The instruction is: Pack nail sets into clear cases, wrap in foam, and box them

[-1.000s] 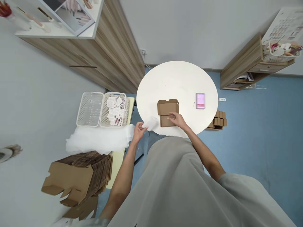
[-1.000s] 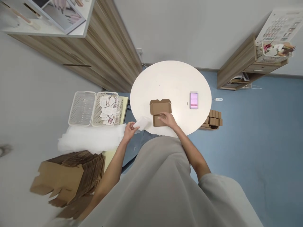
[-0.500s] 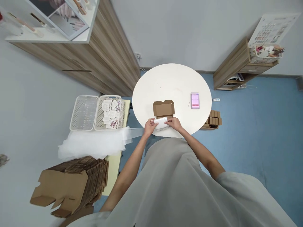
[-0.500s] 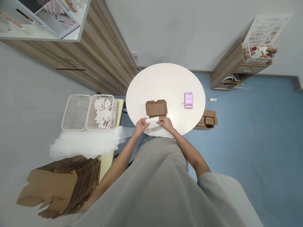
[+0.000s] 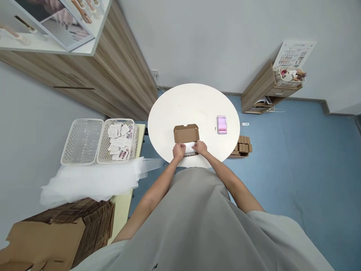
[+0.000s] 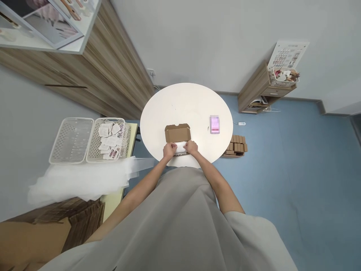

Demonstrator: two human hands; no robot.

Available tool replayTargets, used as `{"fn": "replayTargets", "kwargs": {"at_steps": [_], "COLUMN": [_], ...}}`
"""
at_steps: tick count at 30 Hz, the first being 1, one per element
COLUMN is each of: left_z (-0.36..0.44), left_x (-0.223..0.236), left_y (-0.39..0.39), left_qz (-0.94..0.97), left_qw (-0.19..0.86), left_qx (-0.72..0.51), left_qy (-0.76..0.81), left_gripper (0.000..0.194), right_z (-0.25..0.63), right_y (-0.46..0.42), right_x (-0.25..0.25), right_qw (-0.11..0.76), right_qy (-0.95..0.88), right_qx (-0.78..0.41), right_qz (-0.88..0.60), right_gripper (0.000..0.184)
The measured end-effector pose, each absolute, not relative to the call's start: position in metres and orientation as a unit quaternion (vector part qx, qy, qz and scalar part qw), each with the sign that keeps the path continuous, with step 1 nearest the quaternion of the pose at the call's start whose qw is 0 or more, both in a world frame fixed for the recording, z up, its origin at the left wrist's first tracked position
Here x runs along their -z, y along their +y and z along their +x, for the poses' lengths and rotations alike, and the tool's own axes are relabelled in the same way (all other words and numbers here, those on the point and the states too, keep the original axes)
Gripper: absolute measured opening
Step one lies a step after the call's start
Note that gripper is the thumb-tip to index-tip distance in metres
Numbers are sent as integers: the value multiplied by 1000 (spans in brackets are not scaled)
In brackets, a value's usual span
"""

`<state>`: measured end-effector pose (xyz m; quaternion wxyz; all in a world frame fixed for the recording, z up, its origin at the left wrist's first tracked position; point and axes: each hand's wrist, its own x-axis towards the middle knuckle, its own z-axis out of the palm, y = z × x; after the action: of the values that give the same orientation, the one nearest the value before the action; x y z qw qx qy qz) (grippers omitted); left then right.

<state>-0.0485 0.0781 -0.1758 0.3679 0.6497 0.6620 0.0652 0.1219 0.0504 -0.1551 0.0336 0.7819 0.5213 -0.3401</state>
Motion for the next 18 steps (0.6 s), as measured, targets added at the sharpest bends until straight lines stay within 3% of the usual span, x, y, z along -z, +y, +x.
{"fn": "replayTargets", "kwargs": {"at_steps": [11,18], "left_z": [-56,-54], "left_x": [182,175], "left_y": [65,62], "left_qz": [753,764], "left_qw": [323,324], "left_qx": [67,55], "left_qy": [569,555], "left_gripper": [37,24], "right_z": [106,105], "right_y": [52,52], "right_x": [164,155], "right_qw": [93,86], "right_qy": [558,602], "right_qx": [313,286], "right_qz": [763,740], "right_gripper": [23,23]}}
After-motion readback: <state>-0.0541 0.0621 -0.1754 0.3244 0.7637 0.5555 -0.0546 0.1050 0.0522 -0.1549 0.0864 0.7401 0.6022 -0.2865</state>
